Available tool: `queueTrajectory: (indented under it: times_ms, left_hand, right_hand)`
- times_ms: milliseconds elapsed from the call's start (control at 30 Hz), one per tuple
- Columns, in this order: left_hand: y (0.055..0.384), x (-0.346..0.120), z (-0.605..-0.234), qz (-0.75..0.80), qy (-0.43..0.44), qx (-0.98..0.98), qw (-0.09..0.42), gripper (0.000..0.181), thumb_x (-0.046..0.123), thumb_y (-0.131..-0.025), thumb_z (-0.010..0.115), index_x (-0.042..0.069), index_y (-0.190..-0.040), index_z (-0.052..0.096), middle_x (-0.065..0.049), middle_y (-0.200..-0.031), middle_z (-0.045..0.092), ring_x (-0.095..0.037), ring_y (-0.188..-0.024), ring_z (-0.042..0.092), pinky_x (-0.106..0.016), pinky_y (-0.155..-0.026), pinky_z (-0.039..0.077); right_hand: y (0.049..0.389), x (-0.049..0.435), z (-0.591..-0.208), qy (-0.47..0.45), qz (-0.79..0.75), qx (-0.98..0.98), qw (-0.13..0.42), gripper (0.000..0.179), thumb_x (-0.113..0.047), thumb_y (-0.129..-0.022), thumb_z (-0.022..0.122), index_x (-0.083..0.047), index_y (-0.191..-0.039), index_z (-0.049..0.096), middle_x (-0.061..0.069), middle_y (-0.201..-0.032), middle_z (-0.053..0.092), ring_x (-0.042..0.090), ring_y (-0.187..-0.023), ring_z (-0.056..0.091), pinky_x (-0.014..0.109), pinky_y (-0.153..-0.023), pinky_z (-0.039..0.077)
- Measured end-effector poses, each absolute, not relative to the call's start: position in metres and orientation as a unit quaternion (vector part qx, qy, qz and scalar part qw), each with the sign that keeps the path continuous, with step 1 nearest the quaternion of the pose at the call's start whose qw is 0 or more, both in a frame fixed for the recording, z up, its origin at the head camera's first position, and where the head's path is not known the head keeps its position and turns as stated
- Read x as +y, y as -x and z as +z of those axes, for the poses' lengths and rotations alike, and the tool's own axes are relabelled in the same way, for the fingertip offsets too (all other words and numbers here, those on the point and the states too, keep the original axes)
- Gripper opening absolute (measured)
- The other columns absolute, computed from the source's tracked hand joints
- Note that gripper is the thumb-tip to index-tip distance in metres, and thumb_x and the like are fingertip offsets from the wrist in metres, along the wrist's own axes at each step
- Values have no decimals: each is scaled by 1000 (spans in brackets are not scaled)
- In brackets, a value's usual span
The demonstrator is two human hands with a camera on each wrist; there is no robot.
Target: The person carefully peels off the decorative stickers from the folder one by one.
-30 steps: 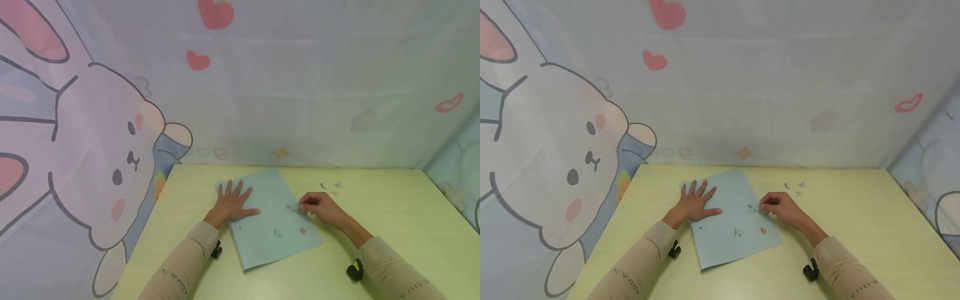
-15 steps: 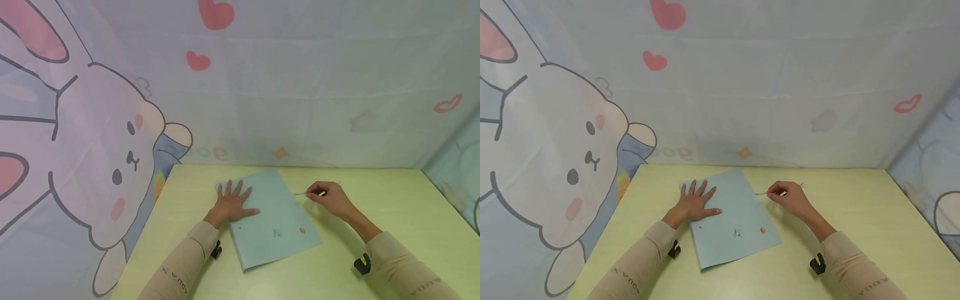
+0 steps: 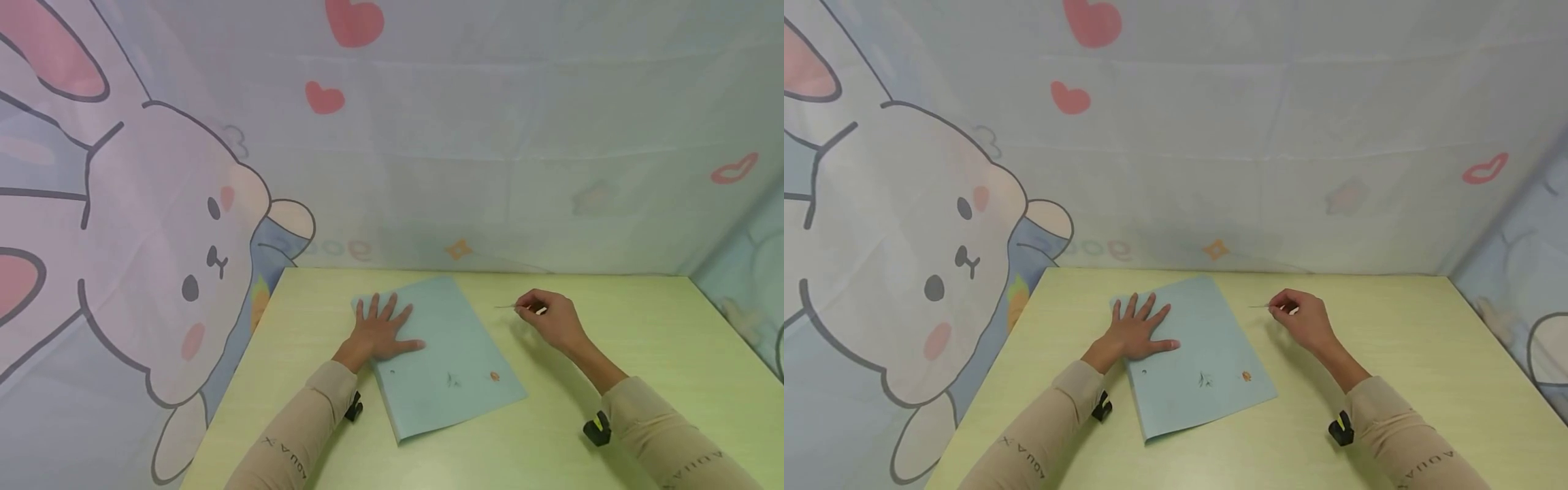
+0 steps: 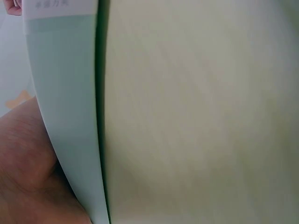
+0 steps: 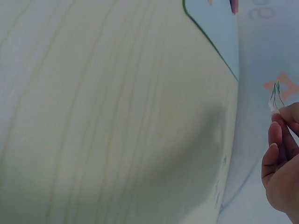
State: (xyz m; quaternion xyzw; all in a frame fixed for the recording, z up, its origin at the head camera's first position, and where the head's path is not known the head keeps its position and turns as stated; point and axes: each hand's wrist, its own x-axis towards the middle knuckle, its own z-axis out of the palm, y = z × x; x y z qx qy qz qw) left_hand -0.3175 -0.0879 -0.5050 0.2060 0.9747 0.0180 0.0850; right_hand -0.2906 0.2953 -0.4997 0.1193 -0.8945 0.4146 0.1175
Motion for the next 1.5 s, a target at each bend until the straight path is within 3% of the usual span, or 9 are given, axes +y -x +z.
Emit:
queueTrajectory:
  times_ms: [367,900,1500]
  left_hand:
    - [315,-89,-502,15,-209,974,87,96,85,-95,44,31,-171,22,-10,-178,8,-48,-161,2,-72,-123,3]
    - [315,-88,-501,19,-207,974,92,94,82,-96,47,32,-171,22,-10,-178,7,-49,-161,1,-73,-123,1]
    - [319,-89,-507,13,-204,975,82,96,85,-95,44,32,-171,22,-9,-179,7,-48,-161,2,-72,-123,3]
  right_hand:
    - [294,303,-515,-99,395,-907,107,10,-13,-102,73,-6,-106,79,7,-89,75,23,-82,66,29,-59,49]
    - [298,310,-529,-131,340,-925,109,8,-7,-98,75,-3,-100,81,11,-95,76,24,-81,71,33,-69,56]
    - [301,316,-534,-127,346,-924,99,13,-9,-102,70,-2,-104,81,9,-94,75,19,-79,68,34,-70,55]
